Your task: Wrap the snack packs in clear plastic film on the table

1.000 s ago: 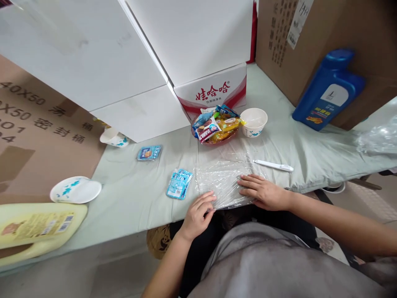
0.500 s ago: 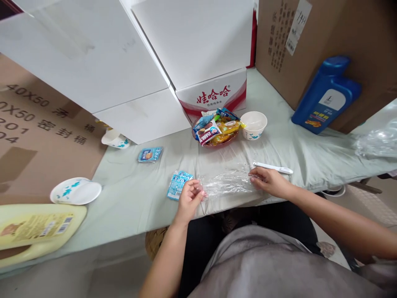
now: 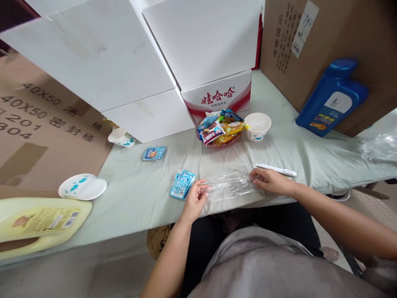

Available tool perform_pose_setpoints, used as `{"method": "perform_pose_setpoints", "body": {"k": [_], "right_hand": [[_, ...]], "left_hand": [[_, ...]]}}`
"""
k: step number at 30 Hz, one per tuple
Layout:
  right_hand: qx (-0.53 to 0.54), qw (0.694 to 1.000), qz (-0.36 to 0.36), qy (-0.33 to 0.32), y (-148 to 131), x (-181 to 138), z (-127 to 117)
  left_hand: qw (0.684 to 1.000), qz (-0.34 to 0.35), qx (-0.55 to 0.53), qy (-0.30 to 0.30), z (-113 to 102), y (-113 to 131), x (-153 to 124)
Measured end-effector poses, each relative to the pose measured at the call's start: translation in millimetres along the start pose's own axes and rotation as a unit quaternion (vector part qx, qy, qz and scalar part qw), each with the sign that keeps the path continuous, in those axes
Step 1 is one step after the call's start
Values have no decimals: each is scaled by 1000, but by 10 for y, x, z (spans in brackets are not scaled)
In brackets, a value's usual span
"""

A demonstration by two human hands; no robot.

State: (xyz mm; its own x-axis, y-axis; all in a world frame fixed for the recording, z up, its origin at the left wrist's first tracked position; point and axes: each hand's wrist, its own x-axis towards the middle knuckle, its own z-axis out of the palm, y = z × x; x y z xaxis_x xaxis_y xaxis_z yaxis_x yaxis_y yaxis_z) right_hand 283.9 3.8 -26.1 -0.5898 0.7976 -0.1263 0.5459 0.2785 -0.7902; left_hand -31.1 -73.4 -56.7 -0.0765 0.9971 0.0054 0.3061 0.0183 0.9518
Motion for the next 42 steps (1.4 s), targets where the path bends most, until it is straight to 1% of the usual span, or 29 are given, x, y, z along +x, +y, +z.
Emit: {"method": "perform_pose_setpoints", "body": {"k": [2, 4, 6, 8, 10, 13, 16, 18, 20, 23, 25, 28, 31, 34, 38, 40, 42], "right_hand": [[28, 999, 28, 9, -15, 17, 19], [34, 999, 41, 9, -37, 24, 27], [5, 999, 33, 12, -63, 19, 27], [-51, 998, 2, 29, -90, 1, 31], [-115, 990, -54, 62, -122, -23, 46], [-200, 965, -136, 104, -179, -42, 95], [-259, 938, -181, 139, -233, -7, 166], [-277, 928, -188, 161, -245, 47, 211], [-268, 933, -169, 170, -233, 106, 242], [-210, 957, -116, 160, -201, 159, 245], [-166, 972, -90, 142, -192, 159, 222], [-114, 988, -48, 94, -190, 130, 175], [-81, 995, -2, 54, -163, 105, 151], [-82, 995, 30, 43, -112, 102, 158], [-80, 995, 50, 34, -66, 113, 174], [-70, 996, 45, 35, -46, 112, 170], [-58, 998, 28, 30, -14, 103, 157]], "left_hand": [[999, -3, 29, -23, -3, 57, -1], [997, 7, 68, -39, 4, 121, 5], [993, 28, 107, -42, 23, 171, 21], [991, 41, 123, -36, 52, 196, 40], [993, 33, 105, -36, 86, 197, 56], [996, 5, 31, -78, 132, 182, 65], [991, -15, -35, -129, 166, 195, 71], [987, -24, -61, -148, 179, 224, 83], [984, -22, -82, -157, 182, 250, 100], [980, -16, -115, -163, 164, 251, 123], [975, -31, -145, -164, 142, 223, 132], [968, -66, -196, -142, 110, 173, 136], [963, -92, -225, -117, 85, 149, 141], [954, -105, -261, -106, 59, 138, 150], [924, -136, -343, -103, 12, 83, 180], [910, -154, -372, -99, -11, 50, 198], [904, -167, -383, -92, -23, 29, 214]]}}
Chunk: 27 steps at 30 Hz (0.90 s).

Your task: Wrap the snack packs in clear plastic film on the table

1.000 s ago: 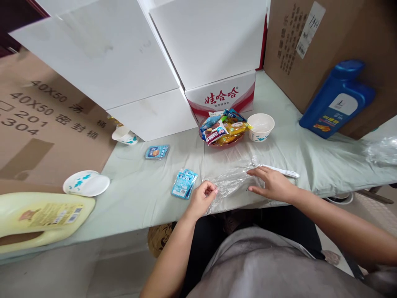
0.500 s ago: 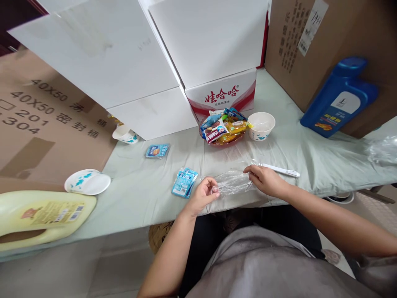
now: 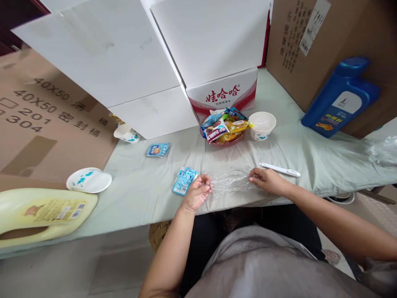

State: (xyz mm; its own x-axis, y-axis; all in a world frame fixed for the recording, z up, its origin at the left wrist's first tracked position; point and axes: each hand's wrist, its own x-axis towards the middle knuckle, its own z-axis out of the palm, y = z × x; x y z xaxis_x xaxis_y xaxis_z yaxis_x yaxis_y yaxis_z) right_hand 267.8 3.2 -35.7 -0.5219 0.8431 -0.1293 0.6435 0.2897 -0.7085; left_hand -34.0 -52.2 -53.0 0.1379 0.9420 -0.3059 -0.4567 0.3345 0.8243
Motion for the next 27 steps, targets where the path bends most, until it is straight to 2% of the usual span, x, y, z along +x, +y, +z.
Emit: {"method": "perform_pose_setpoints", "body": {"k": [2, 5, 10, 13, 16, 20, 24, 27], "right_hand": [[13, 1000, -19, 1, 47, -12, -10], [52, 998, -22, 37, 121, -28, -5], [215, 973, 45, 64, 175, -18, 46], [264, 954, 83, 113, 160, -6, 48], [203, 960, 107, 159, 132, -6, 0], [107, 970, 134, 172, 119, -2, -90], [79, 979, 139, 127, 140, 25, -145], [-15, 989, 115, 87, 129, 56, -165]], "left_hand": [[1000, -2, -6, 15, 0, -4, 11], [999, 13, -17, 48, 32, -23, 22], [994, 45, 12, 95, 103, -61, 5], [992, 50, 47, 105, 141, -70, -16], [991, 60, 67, 103, 173, -69, -24], [990, 50, 80, 105, 197, -73, -17], [982, 45, 113, 146, 207, -101, 2], [965, 67, 161, 198, 212, -113, 30]]}}
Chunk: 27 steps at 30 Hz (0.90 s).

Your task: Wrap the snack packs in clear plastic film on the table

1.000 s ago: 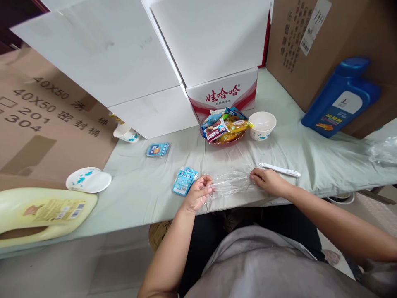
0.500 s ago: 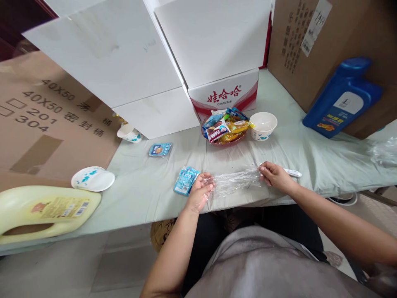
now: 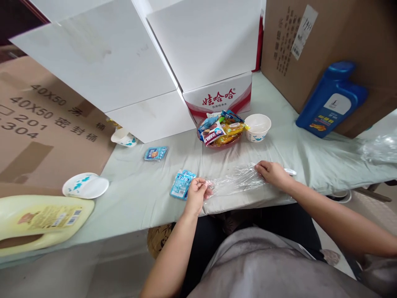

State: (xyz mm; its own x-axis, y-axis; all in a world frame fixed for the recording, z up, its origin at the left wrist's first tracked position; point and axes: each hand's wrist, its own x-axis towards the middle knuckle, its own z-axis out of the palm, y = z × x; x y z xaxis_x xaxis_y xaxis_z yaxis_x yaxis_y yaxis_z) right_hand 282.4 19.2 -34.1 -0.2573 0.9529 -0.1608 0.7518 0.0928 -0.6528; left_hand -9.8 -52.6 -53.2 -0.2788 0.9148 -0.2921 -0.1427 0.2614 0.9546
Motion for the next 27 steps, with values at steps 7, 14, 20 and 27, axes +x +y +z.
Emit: {"method": "perform_pose_setpoints", "body": {"k": [7, 14, 20, 27], "right_hand": [[-237, 971, -3, 6, -124, 56, 55], [36, 991, -60, 114, -76, -45, 178], [90, 988, -63, 111, -22, -119, 383], [-131, 981, -93, 112, -68, -97, 417]], "left_hand": [[992, 63, 83, 72, -33, 44, 78], [998, 18, 15, 66, -62, -5, 79], [999, -2, 1, 54, -88, 48, 41], [995, 32, 44, 88, -215, 47, 164]]}}
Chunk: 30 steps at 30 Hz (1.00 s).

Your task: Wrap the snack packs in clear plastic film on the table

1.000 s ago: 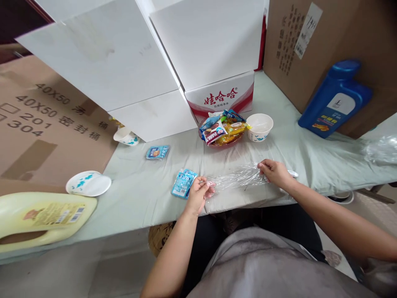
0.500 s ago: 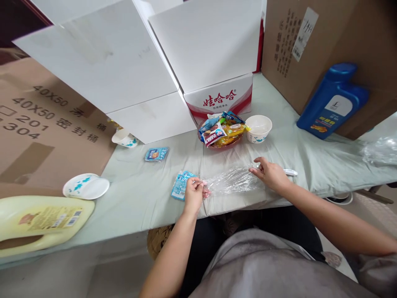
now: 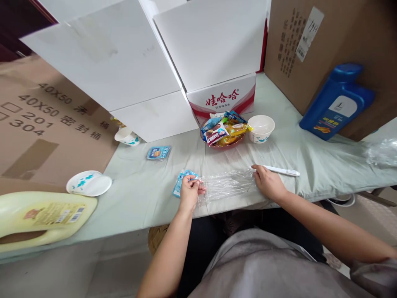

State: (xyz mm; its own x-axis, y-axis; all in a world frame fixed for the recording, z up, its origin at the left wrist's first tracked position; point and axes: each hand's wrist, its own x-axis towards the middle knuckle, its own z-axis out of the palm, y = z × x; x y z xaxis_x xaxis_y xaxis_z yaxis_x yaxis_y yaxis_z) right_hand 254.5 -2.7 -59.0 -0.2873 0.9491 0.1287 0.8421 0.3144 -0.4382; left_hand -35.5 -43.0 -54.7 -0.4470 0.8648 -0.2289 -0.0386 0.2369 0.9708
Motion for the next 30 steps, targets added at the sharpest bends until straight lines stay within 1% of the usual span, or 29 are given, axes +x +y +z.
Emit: {"method": "perform_pose_setpoints", "body": {"k": [3, 7, 8, 10, 11, 12, 13, 14, 15, 17, 18, 19, 20, 22, 23, 24, 25, 27, 28, 29, 30], "right_hand": [[-54, 998, -12, 5, -11, -8, -22], [-98, 995, 9, 20, 26, -14, -76], [-104, 994, 12, 18, 36, -15, -87], [-111, 994, 10, 10, 43, -18, -96], [-111, 994, 6, 5, 39, -20, -94], [-110, 994, 4, 1, 33, -22, -90], [-109, 994, 2, -1, 25, -22, -84], [-108, 994, 2, -3, 19, -19, -79], [-106, 994, 2, -6, 18, -14, -77], [-104, 994, 4, -10, 34, 8, -94], [-103, 995, 8, -7, 50, 22, -115], [-101, 995, 14, 4, 69, 35, -143], [-96, 995, 21, 24, 85, 46, -175], [-75, 995, 9, 72, 97, 51, -234], [-57, 994, -17, 86, 87, 44, -249], [-37, 994, -59, 86, 67, 31, -248], [-18, 991, -113, 69, 40, 16, -229], [1, 975, -222, 11, -15, -12, -144], [-4, 966, -257, -15, -34, -20, -86], [-19, 961, -273, -32, -43, -22, -27], [-40, 961, -272, -41, -43, -20, 29]], "left_hand": [[997, 38, 73, 5, 2, -75, 29], [978, 118, 175, 13, 0, -79, -30], [966, 151, 209, 22, 3, -49, -65], [931, 233, 276, 57, 31, 31, -153], [912, 274, 297, 74, 59, 70, -203], [897, 309, 307, 77, 97, 101, -252], [889, 334, 308, 59, 145, 119, -296], [883, 353, 308, 16, 198, 123, -332], [876, 366, 312, -45, 252, 112, -360], [843, 378, 340, -174, 347, 52, -385], [823, 377, 364, -220, 381, 12, -387], [804, 374, 390, -247, 405, -29, -383], [790, 371, 414, -259, 418, -68, -377], [775, 367, 444, -259, 423, -123, -366], [771, 368, 451, -257, 422, -138, -363], [769, 370, 455, -255, 421, -146, -362], [767, 373, 457, -253, 420, -147, -361], [764, 375, 460, -253, 415, -145, -358], [764, 375, 460, -254, 406, -146, -352], [764, 373, 462, -253, 387, -150, -342], [765, 370, 464, -248, 358, -157, -329]]}}
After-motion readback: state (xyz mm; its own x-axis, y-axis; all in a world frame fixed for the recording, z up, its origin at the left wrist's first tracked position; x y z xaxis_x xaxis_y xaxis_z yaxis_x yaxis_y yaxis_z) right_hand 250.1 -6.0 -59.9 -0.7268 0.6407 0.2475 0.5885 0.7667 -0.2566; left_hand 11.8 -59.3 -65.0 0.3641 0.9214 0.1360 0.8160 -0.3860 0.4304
